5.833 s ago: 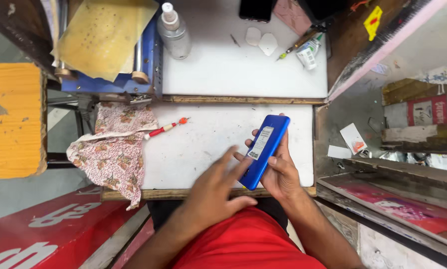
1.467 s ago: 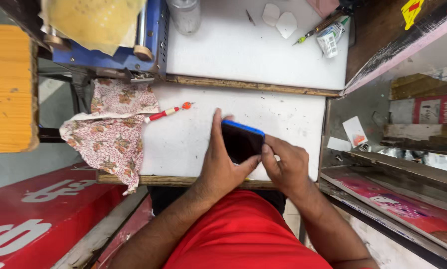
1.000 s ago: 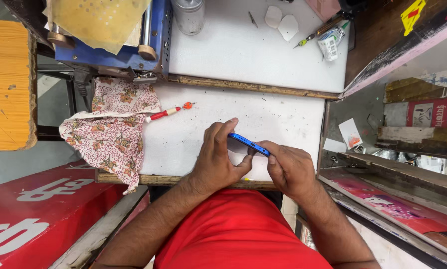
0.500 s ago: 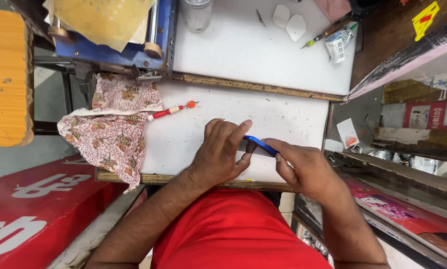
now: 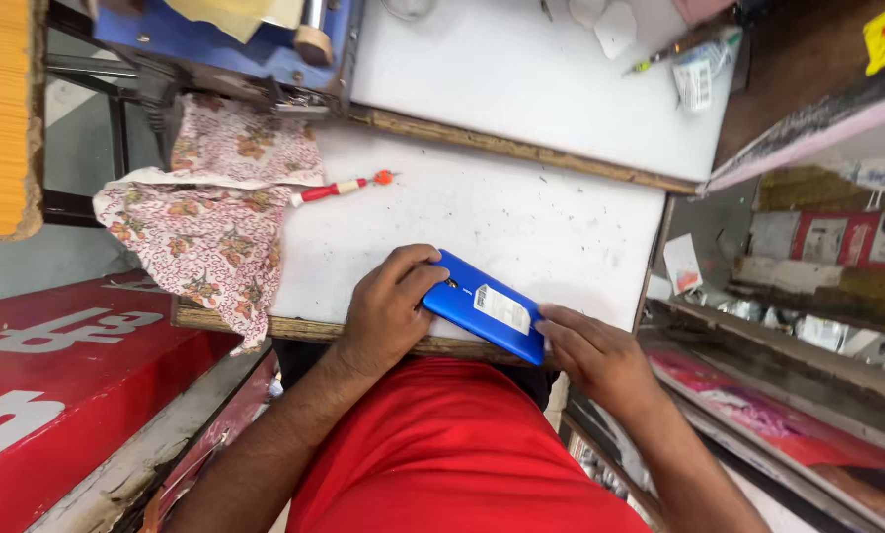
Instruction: The person removes the back cover of a blue smartphone, then uses a red-handled screwdriver to unscrew and detach internal components. The person places the disassembled parts on the workbench and continues to manipulate the phone's internals.
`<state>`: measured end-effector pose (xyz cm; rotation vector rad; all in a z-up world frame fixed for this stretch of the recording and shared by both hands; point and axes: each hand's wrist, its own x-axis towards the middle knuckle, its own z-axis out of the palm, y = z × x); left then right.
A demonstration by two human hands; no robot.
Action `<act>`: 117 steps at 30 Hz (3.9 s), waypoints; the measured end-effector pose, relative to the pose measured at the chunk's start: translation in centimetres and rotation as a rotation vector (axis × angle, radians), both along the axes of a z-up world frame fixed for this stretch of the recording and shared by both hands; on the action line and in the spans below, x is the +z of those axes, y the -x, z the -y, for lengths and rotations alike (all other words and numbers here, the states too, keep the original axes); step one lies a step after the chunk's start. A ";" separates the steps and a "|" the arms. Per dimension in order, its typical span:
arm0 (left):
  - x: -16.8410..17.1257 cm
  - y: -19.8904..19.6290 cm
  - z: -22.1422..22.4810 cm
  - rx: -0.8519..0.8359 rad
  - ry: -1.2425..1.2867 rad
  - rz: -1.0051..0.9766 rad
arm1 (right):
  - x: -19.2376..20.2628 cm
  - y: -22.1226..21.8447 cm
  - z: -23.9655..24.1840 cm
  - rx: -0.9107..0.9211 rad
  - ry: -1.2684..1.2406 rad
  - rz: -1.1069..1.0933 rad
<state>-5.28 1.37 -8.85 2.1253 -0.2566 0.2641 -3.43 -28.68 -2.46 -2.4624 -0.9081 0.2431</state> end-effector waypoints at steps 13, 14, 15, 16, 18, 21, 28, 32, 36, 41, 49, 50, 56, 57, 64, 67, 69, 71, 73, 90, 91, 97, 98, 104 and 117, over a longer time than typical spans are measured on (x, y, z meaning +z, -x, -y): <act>1.8 -0.5 0.8 0.041 0.148 -0.126 | -3.2 -1.1 0.7 0.059 -0.072 0.069; 1.8 -0.7 0.8 0.048 0.197 -0.162 | -3.3 -1.2 0.5 0.023 -0.049 0.026; 1.8 -1.0 0.8 0.055 0.246 -0.199 | -3.5 -1.2 0.2 -0.014 -0.025 -0.017; 1.7 -1.2 0.8 0.059 0.297 -0.237 | -3.6 -1.1 -0.1 -0.053 0.001 -0.062; 1.7 -1.5 0.6 0.060 0.305 -0.225 | -3.9 -0.9 -0.6 -0.066 -0.040 -0.034; 1.8 -2.1 0.3 0.026 0.298 -0.265 | -4.3 -0.9 -1.4 -0.088 -0.097 -0.041; 2.6 -2.6 0.2 -0.025 0.221 -0.252 | -3.8 -0.9 -1.9 -0.069 -0.172 -0.088; 2.9 -2.8 0.7 -0.011 0.265 -0.273 | -2.7 -1.3 -1.6 -0.038 -0.112 -0.151; 3.3 -2.8 1.3 0.019 0.228 -0.175 | -1.6 -1.9 -1.3 -0.035 -0.065 -0.242; 4.4 -2.9 3.2 0.112 0.206 0.003 | -0.6 -2.5 -0.6 -0.024 -0.002 -0.335; 6.3 -2.9 5.2 0.047 0.049 0.052 | 0.9 -4.0 0.0 0.033 0.144 -0.331; 6.5 -2.9 5.4 0.018 0.025 0.072 | 1.3 -4.2 -0.1 0.059 0.193 -0.325; 7.6 -3.1 6.7 -0.165 -0.089 0.152 | 4.6 -6.3 -1.0 0.083 0.312 -0.333; 7.7 -3.0 6.7 -0.180 -0.123 0.166 | 5.0 -6.7 -1.2 0.077 0.388 -0.359; 8.2 -3.3 6.2 -0.272 -0.214 0.196 | 7.7 -8.1 -1.9 0.125 0.074 -0.312; 7.9 -3.6 6.6 -0.271 -0.232 0.168 | 8.1 -8.4 -1.7 0.125 0.063 -0.255; 7.6 -3.5 6.9 -0.271 -0.208 0.174 | 8.2 -8.5 -1.7 0.079 0.148 -0.281; 7.1 -3.5 6.9 -0.216 -0.145 0.145 | 8.3 -8.7 -1.8 0.049 0.136 -0.268; 6.7 -3.0 6.8 -0.104 -0.044 0.081 | 8.3 -8.8 -2.3 0.039 0.027 -0.221; 3.8 -1.8 3.3 0.088 0.124 -0.031 | 8.8 -5.9 -8.5 -0.135 -0.221 -0.145; 3.7 -1.7 3.1 0.084 0.114 0.007 | 9.0 -5.9 -8.5 -0.117 -0.209 -0.129; 3.6 -2.0 2.0 0.044 0.051 0.143 | 8.7 -6.3 -7.7 -0.122 -0.110 -0.258; 3.6 -2.0 1.7 0.043 0.021 0.154 | 8.6 -6.4 -7.5 -0.109 -0.123 -0.279; 4.1 -1.8 -0.2 -0.007 -0.135 0.199 | 7.7 -6.0 -6.8 -0.044 -0.195 -0.305; 3.2 -1.9 1.2 -0.081 -0.430 0.249 | 5.4 -5.0 -3.5 -0.138 -0.081 -0.409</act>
